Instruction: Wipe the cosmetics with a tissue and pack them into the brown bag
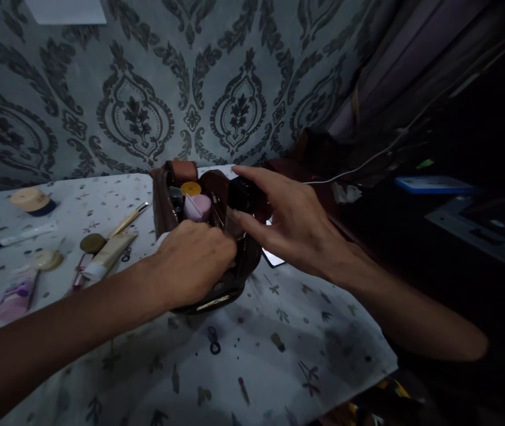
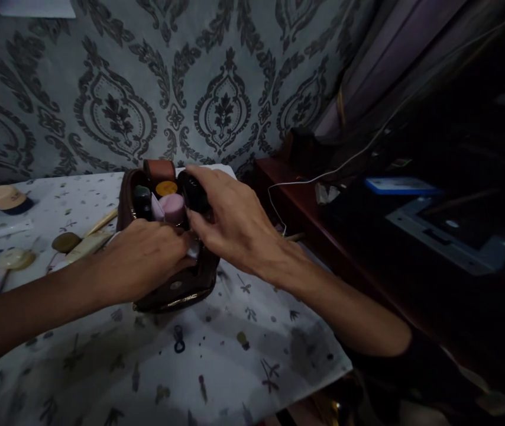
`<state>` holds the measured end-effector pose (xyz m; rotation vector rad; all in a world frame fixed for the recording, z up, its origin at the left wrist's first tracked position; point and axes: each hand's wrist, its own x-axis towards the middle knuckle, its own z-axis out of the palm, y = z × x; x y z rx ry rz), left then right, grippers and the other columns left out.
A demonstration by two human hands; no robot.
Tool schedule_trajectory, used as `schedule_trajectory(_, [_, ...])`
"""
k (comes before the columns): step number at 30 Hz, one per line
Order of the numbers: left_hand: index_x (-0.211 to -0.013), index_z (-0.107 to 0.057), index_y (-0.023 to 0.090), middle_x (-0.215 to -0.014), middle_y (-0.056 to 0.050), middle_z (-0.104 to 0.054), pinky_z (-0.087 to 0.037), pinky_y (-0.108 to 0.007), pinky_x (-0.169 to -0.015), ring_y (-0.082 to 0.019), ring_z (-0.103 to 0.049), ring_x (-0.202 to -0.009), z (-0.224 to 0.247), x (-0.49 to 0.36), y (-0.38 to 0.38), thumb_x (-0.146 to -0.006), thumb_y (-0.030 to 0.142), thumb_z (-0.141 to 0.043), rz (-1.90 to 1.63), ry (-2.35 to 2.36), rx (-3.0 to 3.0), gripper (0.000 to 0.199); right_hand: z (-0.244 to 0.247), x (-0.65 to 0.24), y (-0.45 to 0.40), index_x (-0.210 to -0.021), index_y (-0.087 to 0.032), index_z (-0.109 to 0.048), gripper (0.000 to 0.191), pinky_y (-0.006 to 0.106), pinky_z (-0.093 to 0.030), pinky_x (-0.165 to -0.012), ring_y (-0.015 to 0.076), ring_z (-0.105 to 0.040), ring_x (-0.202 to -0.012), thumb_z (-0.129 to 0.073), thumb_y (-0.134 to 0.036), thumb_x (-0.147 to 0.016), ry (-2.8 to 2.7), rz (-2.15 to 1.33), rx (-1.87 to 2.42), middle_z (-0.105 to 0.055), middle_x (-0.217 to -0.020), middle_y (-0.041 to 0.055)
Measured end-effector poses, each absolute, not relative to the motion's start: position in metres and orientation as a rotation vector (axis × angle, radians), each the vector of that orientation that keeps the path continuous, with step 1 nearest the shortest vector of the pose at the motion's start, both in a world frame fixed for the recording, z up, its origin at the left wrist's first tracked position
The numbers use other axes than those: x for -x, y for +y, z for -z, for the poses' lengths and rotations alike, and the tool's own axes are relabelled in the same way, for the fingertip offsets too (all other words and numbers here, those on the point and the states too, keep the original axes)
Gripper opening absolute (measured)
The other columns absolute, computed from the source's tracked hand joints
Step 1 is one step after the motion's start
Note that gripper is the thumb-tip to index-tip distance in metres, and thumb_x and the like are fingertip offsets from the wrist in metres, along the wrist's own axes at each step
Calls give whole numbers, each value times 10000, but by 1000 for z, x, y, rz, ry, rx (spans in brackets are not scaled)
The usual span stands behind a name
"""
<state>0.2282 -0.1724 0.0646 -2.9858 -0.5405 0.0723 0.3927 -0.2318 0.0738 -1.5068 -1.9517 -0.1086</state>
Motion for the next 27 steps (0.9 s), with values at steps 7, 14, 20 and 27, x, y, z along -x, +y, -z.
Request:
schedule_trajectory(7, [-805,-705,162,-722,-101,-713,-506,-334,-624,-269,-723,-730,-64,-237,-171,-905,328,-561,-140,-659,3022,242,-70,-393,-231,-1337,-181,-538,465,424,-516,-897,285,-616,-1111,-571,-283,-884,-1954,68,1547,-657,-1201,101])
schedule_trajectory(14, [-855,-717,144,-781,-123,-731,-528,-378,-678,-299,-723,-771,-72,-237,-170,-901,320,-556,-224,-657,3073,243,-77,-391,-230,-1294,-182,-559,440,373,-500,-844,271,-629,-1056,-570,-231,-857,-1995,13,1621,-680,-1127,87])
schedule_trajectory(20, [-819,-707,144,-805,-106,-732,-525,-366,-699,-289,-718,-791,-79,-235,-168,-870,292,-599,-281,-548,3139,190,-75,-390,-227,-1228,-169,-560,402,290,-429,-692,220,-643,-861,-602,-236,-834,-2060,-6,1757,-688,-959,52])
schedule_trajectory(27, [-851,-708,156,-774,-108,-723,-519,-354,-708,-282,-718,-804,-75,-230,-168,-896,353,-584,-243,-606,3128,237,-79,-393,-225,-1171,-170,-576,362,279,-357,-607,225,-650,-779,-660,-302,-844,-2295,76,2017,-695,-881,64])
